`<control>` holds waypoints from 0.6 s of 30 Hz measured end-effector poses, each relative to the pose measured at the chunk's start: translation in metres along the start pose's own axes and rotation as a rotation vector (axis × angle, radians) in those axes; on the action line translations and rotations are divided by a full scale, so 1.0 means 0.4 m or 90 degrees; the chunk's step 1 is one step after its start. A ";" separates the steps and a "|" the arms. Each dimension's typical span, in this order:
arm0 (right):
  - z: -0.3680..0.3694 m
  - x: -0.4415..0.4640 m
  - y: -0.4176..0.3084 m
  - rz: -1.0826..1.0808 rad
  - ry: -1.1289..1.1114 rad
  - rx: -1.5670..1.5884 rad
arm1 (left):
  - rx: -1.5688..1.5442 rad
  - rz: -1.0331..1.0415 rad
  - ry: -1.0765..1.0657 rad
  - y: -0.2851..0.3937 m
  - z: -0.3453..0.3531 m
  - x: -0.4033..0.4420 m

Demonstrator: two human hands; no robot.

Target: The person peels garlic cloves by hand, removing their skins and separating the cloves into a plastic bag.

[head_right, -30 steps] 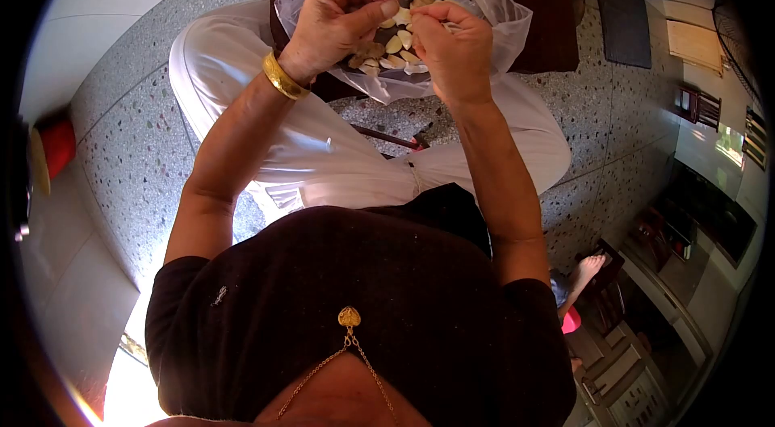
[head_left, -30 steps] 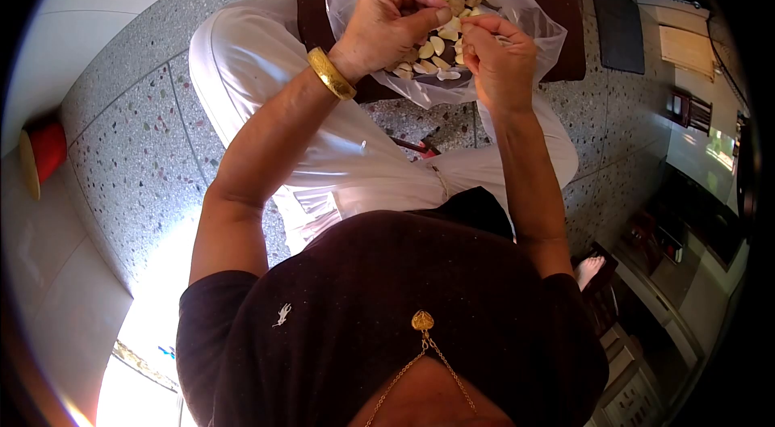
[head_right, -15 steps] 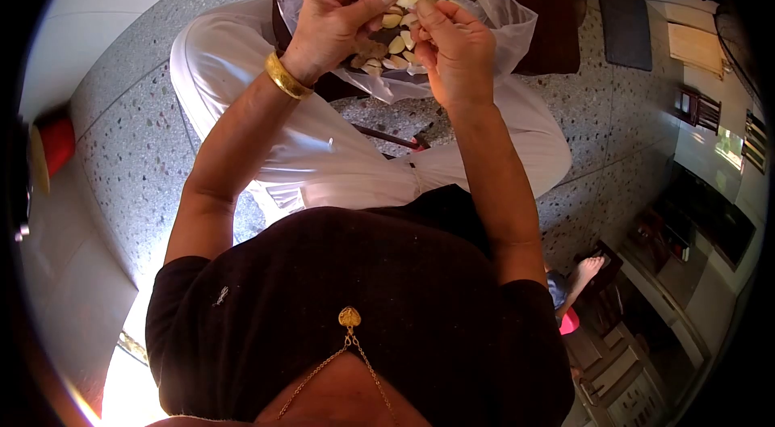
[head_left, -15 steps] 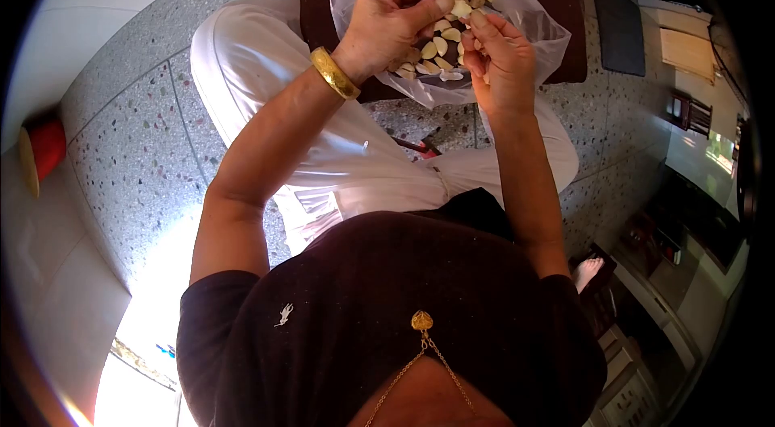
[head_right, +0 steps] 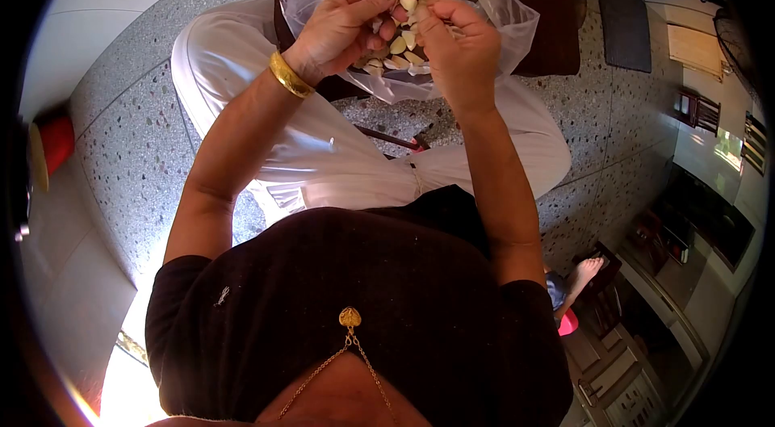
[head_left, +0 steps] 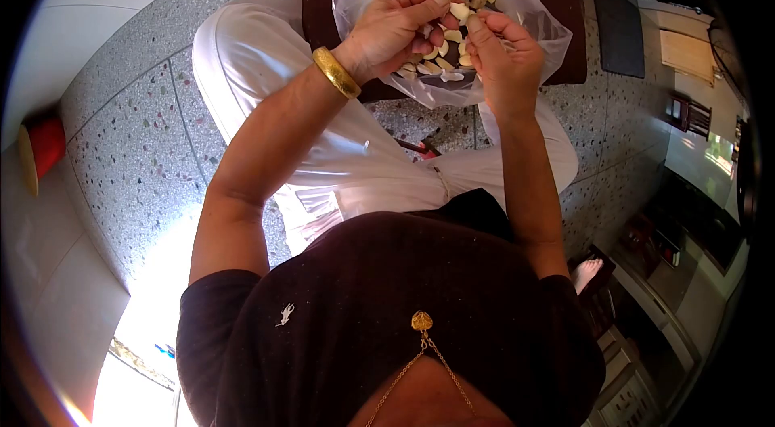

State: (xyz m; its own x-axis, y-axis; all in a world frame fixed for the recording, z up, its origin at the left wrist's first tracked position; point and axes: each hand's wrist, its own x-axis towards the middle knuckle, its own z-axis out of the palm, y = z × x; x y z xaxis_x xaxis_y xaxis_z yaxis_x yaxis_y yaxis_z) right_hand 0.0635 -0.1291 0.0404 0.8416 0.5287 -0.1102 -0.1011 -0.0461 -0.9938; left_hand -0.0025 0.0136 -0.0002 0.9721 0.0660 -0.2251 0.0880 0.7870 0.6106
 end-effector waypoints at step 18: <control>-0.019 -0.011 -0.028 -0.059 -0.012 -0.103 | -0.007 -0.047 -0.094 0.009 0.010 -0.006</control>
State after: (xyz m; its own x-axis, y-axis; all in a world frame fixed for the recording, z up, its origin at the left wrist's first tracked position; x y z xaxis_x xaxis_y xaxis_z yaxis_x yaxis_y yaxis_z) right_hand 0.0651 -0.1374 0.0520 0.8335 0.5522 -0.0188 0.0647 -0.1314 -0.9892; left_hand -0.0037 0.0138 0.0058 0.9847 -0.0822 -0.1538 0.1581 0.7931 0.5882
